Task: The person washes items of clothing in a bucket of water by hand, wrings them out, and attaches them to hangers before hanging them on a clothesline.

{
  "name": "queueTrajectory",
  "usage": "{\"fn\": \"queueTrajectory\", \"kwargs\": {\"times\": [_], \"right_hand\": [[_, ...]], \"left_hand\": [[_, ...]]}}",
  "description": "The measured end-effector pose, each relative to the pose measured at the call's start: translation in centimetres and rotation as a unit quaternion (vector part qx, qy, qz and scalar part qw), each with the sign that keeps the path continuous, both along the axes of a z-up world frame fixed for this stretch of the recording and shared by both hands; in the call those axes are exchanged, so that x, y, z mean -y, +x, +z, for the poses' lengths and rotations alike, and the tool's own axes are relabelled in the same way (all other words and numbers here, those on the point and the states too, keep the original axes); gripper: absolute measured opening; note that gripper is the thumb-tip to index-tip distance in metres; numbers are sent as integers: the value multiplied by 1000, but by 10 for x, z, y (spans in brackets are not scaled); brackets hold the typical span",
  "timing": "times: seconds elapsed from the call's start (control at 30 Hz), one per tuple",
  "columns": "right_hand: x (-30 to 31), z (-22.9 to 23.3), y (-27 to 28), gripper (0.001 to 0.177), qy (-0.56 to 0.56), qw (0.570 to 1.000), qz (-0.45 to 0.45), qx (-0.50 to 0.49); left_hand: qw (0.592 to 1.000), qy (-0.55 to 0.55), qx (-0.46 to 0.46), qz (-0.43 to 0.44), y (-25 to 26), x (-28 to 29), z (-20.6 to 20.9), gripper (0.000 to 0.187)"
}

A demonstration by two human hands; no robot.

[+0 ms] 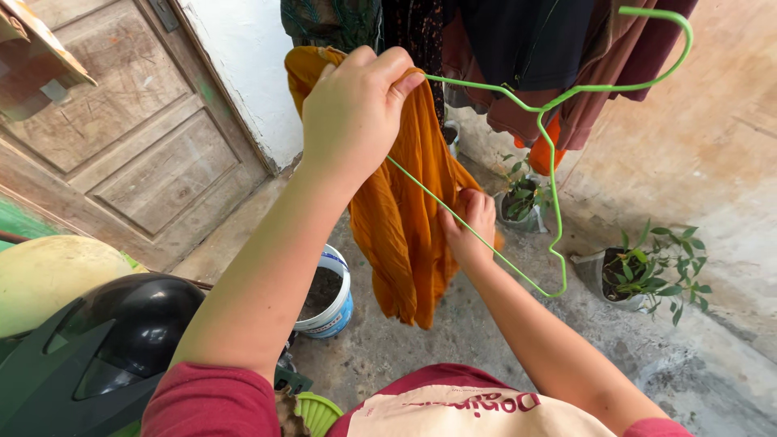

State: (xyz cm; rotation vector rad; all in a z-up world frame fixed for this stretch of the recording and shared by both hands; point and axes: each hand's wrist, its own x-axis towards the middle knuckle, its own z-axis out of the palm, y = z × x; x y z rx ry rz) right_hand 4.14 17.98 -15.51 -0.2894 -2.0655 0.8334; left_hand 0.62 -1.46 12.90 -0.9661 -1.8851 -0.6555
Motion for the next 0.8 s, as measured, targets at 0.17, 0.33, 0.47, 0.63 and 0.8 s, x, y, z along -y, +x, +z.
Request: {"fn": "queueTrajectory", "kwargs": {"times": [0.17,0.33,0.47,0.63,0.8], "right_hand": [[-65,-24,-23,33,-51,999,2,-5],[-141,11,-1,28,6,996,84,12],[-139,77,22,20,-117,970,66,204],[-114,98,23,27,0,963,102,248],[-105,104,25,23,-13,982,76,172]], "left_hand": [[1000,13,18,18,-3,22,2,21],[994,-36,52,88,-21,57,-21,23],[971,-60,134,190,-29,65,-57,26],[954,-13,162,252,-29,49,-101,26],[960,94,146,220,-19,20,-119,23]]}}
